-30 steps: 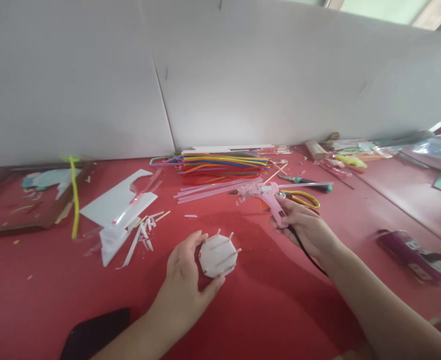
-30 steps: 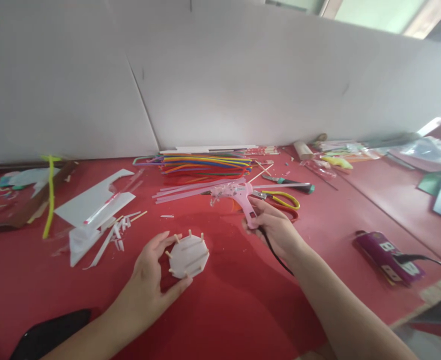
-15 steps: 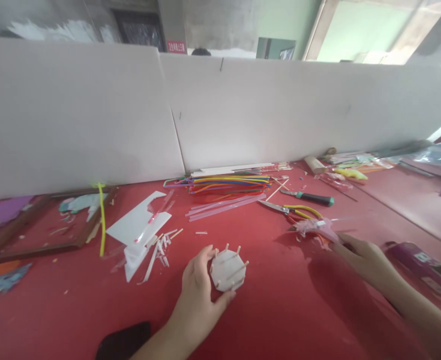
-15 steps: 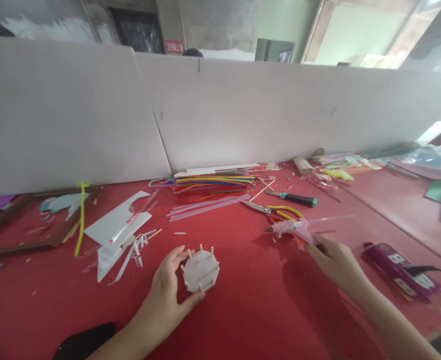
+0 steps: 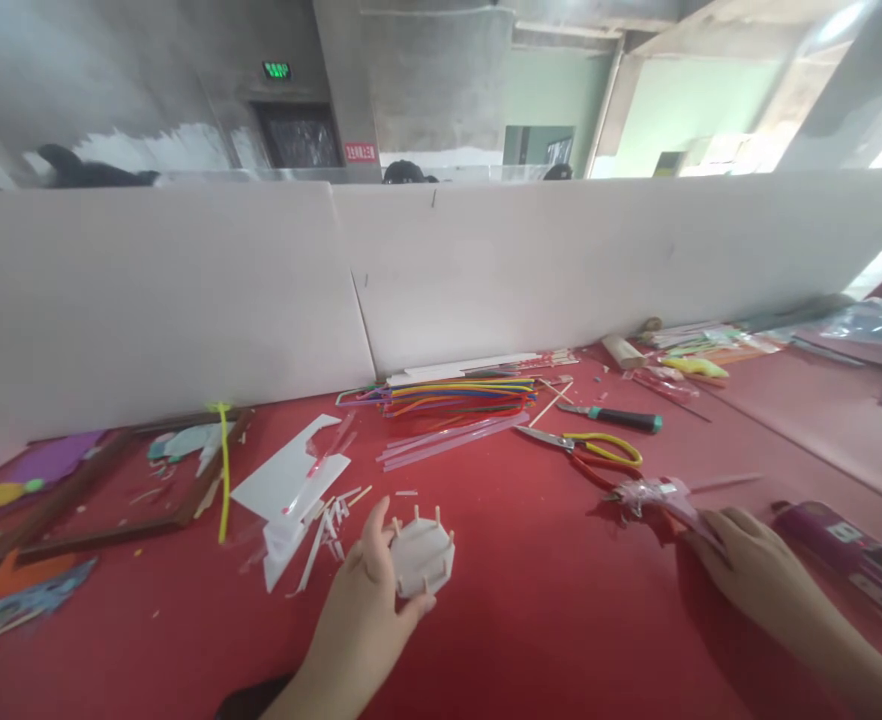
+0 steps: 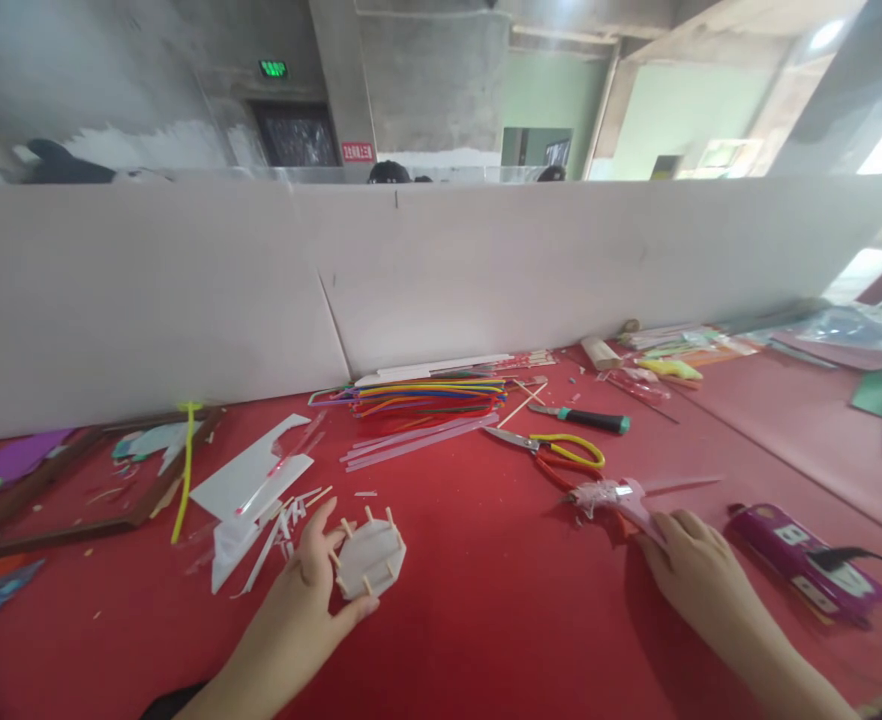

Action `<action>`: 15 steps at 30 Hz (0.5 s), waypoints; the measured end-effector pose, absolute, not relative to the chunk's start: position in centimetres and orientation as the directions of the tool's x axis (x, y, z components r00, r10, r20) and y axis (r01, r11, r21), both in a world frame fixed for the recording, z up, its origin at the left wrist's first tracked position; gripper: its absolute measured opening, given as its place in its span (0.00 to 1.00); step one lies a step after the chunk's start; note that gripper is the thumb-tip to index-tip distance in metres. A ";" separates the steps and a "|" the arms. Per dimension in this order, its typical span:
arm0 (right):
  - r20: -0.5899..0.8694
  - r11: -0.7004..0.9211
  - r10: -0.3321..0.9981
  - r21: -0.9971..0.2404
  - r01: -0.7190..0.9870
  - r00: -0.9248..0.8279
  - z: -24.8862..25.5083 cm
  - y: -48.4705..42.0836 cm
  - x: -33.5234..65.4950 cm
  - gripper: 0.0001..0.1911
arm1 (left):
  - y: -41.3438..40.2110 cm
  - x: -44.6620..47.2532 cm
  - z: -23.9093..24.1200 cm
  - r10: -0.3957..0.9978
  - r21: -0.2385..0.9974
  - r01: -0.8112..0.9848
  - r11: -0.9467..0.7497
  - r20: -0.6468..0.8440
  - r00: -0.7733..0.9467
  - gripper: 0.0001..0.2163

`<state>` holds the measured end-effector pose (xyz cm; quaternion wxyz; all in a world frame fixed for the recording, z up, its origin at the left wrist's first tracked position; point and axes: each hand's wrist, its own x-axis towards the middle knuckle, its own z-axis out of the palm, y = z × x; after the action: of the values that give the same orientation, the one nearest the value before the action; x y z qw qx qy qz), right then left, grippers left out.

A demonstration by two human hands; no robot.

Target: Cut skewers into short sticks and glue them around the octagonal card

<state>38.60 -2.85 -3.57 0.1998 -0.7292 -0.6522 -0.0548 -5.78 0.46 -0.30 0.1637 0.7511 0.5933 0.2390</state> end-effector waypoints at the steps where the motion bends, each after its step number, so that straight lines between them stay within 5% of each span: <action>1: 0.375 -0.040 0.921 -0.164 0.986 0.100 -4.3 -2.8 39.2 0.09 | 0.7 -6.1 -0.2 0.973 0.524 0.820 -0.229 0.154 0.174 0.44; 8: 0.470 -0.016 0.876 0.255 0.967 -0.110 -6.7 -3.5 41.1 0.14 | 2.4 -8.7 -0.2 0.984 0.626 0.760 -0.175 0.076 0.164 0.45; 12: 0.604 -0.276 0.792 0.232 0.933 0.084 -5.8 -4.1 38.3 0.15 | 2.7 -9.2 -1.0 0.972 0.644 0.729 -0.233 0.163 0.168 0.41; 15: 0.666 -0.249 0.742 0.171 0.953 0.075 -5.0 -3.7 35.5 0.27 | 2.7 -9.2 -2.1 0.957 0.627 0.730 -0.271 0.254 0.137 0.39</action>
<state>35.46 -3.66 -5.05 0.1576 -0.7159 -0.5922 -0.3348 -9.17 2.74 -2.13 0.1803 0.7322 0.5760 0.3155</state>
